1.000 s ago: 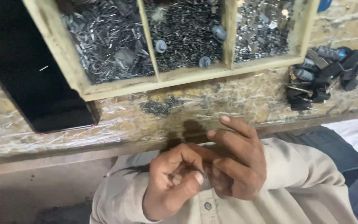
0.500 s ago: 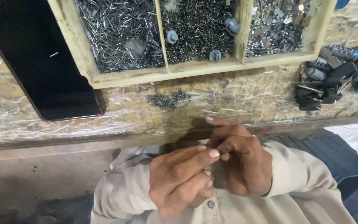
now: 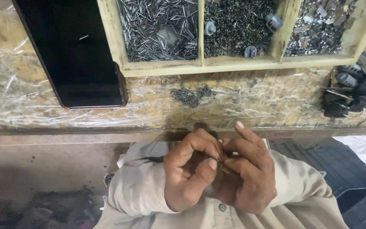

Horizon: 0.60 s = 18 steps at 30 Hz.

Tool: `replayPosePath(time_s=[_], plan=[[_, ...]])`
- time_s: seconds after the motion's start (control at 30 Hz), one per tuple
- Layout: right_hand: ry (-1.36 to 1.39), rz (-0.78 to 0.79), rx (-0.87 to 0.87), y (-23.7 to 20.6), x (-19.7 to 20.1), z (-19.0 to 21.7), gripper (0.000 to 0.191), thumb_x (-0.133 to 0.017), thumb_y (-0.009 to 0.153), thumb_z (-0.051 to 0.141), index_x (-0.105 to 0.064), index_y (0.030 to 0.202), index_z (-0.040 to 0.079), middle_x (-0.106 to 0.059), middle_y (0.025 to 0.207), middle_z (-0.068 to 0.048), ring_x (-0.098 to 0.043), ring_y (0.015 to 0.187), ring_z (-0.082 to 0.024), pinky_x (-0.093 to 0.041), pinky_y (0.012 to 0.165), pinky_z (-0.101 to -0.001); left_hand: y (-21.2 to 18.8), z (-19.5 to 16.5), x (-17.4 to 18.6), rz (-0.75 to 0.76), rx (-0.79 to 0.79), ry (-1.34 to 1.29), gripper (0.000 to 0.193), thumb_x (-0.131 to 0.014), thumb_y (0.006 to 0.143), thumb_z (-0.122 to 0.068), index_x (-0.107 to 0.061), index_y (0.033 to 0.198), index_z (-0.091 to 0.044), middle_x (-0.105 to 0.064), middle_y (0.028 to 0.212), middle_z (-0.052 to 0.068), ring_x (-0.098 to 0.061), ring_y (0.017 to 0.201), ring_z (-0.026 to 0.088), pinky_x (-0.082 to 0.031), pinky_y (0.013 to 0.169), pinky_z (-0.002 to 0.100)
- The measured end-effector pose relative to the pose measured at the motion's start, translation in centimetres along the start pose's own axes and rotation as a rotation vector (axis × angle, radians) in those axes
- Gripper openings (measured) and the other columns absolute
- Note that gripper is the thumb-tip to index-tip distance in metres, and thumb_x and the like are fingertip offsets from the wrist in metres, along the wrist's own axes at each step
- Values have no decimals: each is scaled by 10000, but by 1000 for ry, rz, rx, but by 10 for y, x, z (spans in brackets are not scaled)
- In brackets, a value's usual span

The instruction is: The person repeatedly assembles small key components by hand, inserting pins into a gray plastic housing and attaching a blue plastic cap. The person picks parts from a compartmentalized tray and places the finished assemblies on the table.

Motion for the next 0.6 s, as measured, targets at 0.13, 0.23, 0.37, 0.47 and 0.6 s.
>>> replayPosePath(time_s=[0.13,0.23,0.37,0.47,0.6], plan=[[-17,-31,8,-10,-6,-5,284,-790,806,4,-527,883,-72,-644,887,-289,-725,862,-342,-567,1014,-582,3,-3,-3,-21,8,-2,61,-573,1076,-31,-548,1128,-15,-596,1092,103,-564,935,128,-492,875,273],[-2,-71,56,-19,-9,-9,237,-729,828,-17,-514,894,-89,-642,858,-286,-727,839,-333,-563,1000,-589,1,-4,-2,-7,-9,59,61,-570,1081,-35,-548,1135,-17,-595,1095,105,-566,958,130,-491,892,271],[-16,-141,15,-25,-10,-10,190,-673,866,-17,-497,901,-79,-648,847,-278,-728,842,-328,-564,1029,-580,-2,0,-6,-46,-1,48,69,-580,1076,-42,-561,1134,-11,-591,1127,105,-564,959,128,-491,874,265],[-81,-151,65,-27,-8,-6,224,-708,864,21,-512,909,-77,-660,849,-276,-731,848,-324,-536,1059,-557,-2,1,-11,-80,-10,31,63,-581,1082,-21,-574,1141,1,-603,1071,113,-569,950,137,-499,890,278],[-96,-93,-4,-30,4,-11,304,-777,759,61,-539,914,-48,-669,887,-289,-716,854,-352,-495,1077,-533,-1,1,-12,-69,23,-15,68,-583,1052,14,-579,1120,14,-606,1112,114,-596,972,146,-537,861,279]])
Point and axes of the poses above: each hand's wrist, its own y-axis towards the middle knuckle, its own x-axis out of the back of the hand, z = x × y, the point moved 1 cm from there along y, towards the middle knuckle
